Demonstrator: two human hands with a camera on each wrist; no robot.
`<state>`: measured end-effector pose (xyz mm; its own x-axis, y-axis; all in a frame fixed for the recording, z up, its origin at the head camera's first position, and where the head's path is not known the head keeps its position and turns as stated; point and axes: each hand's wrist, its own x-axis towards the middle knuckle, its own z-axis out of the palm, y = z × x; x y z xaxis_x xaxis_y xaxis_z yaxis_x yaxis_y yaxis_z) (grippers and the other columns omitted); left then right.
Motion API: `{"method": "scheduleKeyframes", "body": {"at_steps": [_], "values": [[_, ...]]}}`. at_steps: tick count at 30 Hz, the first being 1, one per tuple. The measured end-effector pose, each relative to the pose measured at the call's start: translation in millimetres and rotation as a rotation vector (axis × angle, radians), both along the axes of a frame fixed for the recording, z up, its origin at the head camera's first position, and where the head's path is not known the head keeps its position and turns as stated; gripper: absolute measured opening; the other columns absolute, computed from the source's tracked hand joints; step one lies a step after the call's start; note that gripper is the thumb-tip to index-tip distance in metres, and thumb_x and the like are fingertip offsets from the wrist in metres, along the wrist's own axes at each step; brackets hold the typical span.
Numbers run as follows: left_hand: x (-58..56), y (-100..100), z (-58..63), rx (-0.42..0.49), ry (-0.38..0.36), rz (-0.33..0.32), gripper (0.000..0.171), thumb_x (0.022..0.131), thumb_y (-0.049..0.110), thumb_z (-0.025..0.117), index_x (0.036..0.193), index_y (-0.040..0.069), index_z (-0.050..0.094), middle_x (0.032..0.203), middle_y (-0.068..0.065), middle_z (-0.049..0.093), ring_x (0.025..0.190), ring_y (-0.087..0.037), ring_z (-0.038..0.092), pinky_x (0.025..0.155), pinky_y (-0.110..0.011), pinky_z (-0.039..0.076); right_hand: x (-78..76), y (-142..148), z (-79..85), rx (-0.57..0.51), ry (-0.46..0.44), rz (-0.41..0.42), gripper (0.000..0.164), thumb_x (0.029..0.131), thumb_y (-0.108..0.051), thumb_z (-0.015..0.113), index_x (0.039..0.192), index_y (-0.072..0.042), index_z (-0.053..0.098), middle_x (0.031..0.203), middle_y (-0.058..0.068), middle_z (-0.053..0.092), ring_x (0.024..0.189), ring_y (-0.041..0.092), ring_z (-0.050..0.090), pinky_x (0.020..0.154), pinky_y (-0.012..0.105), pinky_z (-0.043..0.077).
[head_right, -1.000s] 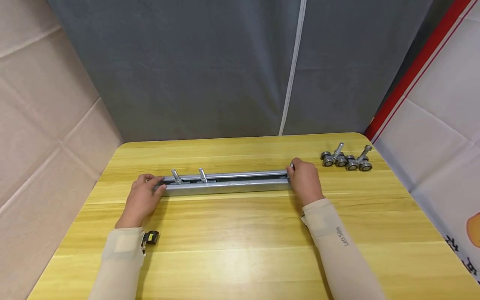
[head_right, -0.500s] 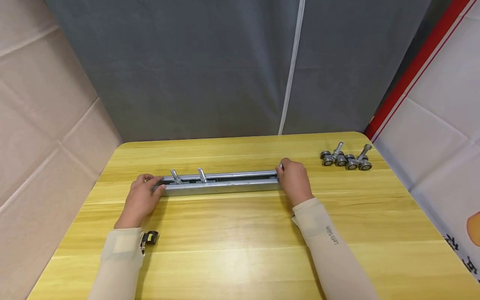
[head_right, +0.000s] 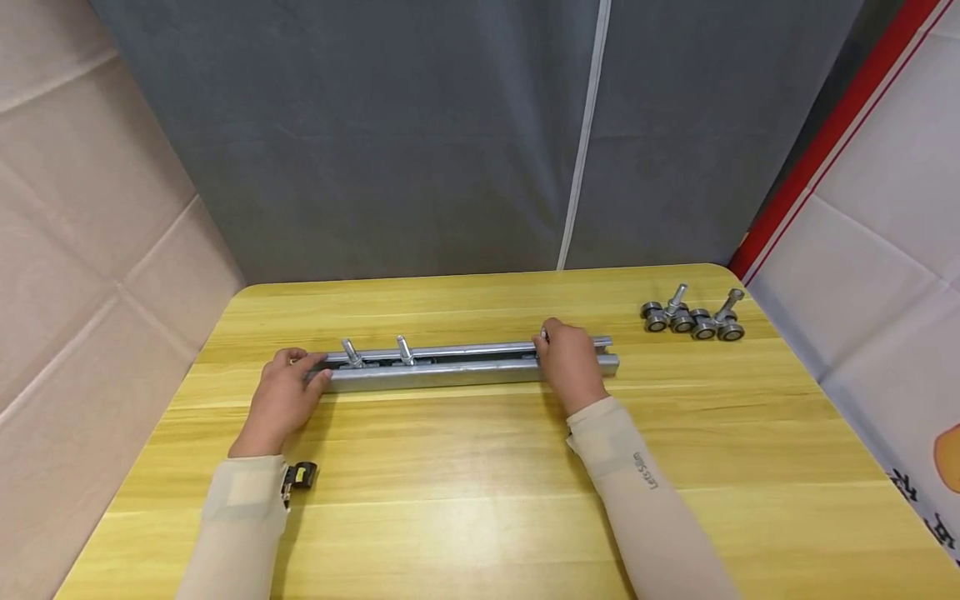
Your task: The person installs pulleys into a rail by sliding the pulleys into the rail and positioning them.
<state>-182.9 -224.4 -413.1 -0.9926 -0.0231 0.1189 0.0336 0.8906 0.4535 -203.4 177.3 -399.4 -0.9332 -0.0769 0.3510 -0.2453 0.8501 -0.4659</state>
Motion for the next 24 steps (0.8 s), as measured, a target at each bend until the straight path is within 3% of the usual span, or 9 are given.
{"method": "scheduleKeyframes", "body": {"at_steps": [12,24], "values": [[1.2,0,-0.2,-0.001,0.014,-0.007,0.041,0.102,0.021,0.058,0.135,-0.002,0.059,0.136,-0.028,0.043,0.123,-0.047,0.039,0.1,-0.059,0.037,0.2,-15,0.7,-0.007,-0.036,0.016,0.022,0.097,-0.012,0.066,0.079,-0.004,0.055,0.059,0.005,0.05,0.051,0.019,0.045,0.051,0.033,0.04],[0.6,0,0.7,-0.003,0.015,-0.008,0.041,0.102,0.021,0.058,0.135,-0.002,0.059,0.136,-0.028,0.042,0.122,-0.047,0.04,0.1,-0.059,0.037,-1.3,-26,2.2,-0.023,-0.051,0.021,0.022,0.098,-0.014,0.066,0.08,-0.004,0.056,0.062,0.005,0.052,0.054,0.019,0.046,0.052,0.032,0.042]]}}
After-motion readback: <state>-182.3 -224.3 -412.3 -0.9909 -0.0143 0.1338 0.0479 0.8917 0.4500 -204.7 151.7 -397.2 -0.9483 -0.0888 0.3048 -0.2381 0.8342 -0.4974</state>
